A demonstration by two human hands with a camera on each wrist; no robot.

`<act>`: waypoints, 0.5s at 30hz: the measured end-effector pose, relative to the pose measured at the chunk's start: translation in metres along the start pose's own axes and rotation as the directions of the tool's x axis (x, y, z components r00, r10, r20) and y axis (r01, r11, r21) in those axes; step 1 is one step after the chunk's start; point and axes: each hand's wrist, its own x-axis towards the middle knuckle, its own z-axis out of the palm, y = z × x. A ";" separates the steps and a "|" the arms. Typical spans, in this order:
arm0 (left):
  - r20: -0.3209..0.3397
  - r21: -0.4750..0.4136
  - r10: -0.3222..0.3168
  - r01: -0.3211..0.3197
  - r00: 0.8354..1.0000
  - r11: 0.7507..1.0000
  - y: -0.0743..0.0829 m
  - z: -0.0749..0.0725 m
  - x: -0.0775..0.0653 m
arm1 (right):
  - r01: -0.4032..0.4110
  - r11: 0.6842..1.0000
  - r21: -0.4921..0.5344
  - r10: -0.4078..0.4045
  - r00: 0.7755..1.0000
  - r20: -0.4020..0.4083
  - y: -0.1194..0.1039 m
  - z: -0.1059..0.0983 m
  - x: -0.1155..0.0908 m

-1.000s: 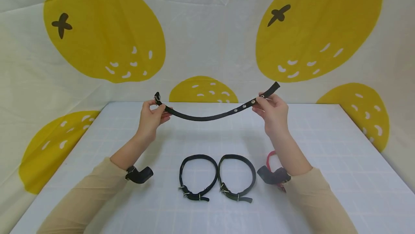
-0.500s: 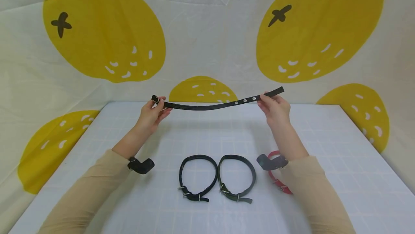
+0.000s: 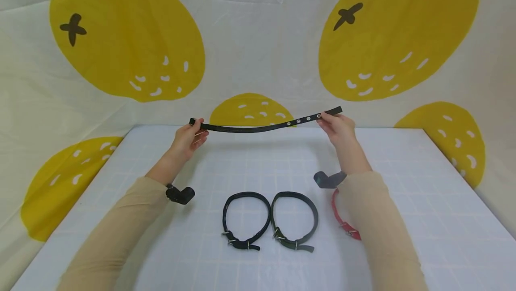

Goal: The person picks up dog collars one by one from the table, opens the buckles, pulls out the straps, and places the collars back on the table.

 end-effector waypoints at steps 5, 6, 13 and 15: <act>-0.040 -0.072 0.012 -0.015 0.999 0.997 0.004 -0.001 -0.001 | -0.001 0.998 -0.060 0.000 1.000 -0.026 0.008 0.002 0.024; -0.042 -0.080 0.014 -0.017 0.999 0.997 0.004 -0.001 -0.001 | -0.011 0.998 -0.063 0.008 0.999 -0.041 0.010 0.003 0.028; -0.035 -0.137 0.003 -0.008 0.999 0.991 -0.018 -0.001 0.042 | -0.072 0.997 0.001 0.072 0.990 -0.120 0.020 0.000 0.048; -0.023 -0.190 0.017 -0.021 1.000 0.982 -0.038 -0.008 0.079 | -0.076 0.997 0.022 0.078 0.988 -0.132 0.022 -0.002 0.052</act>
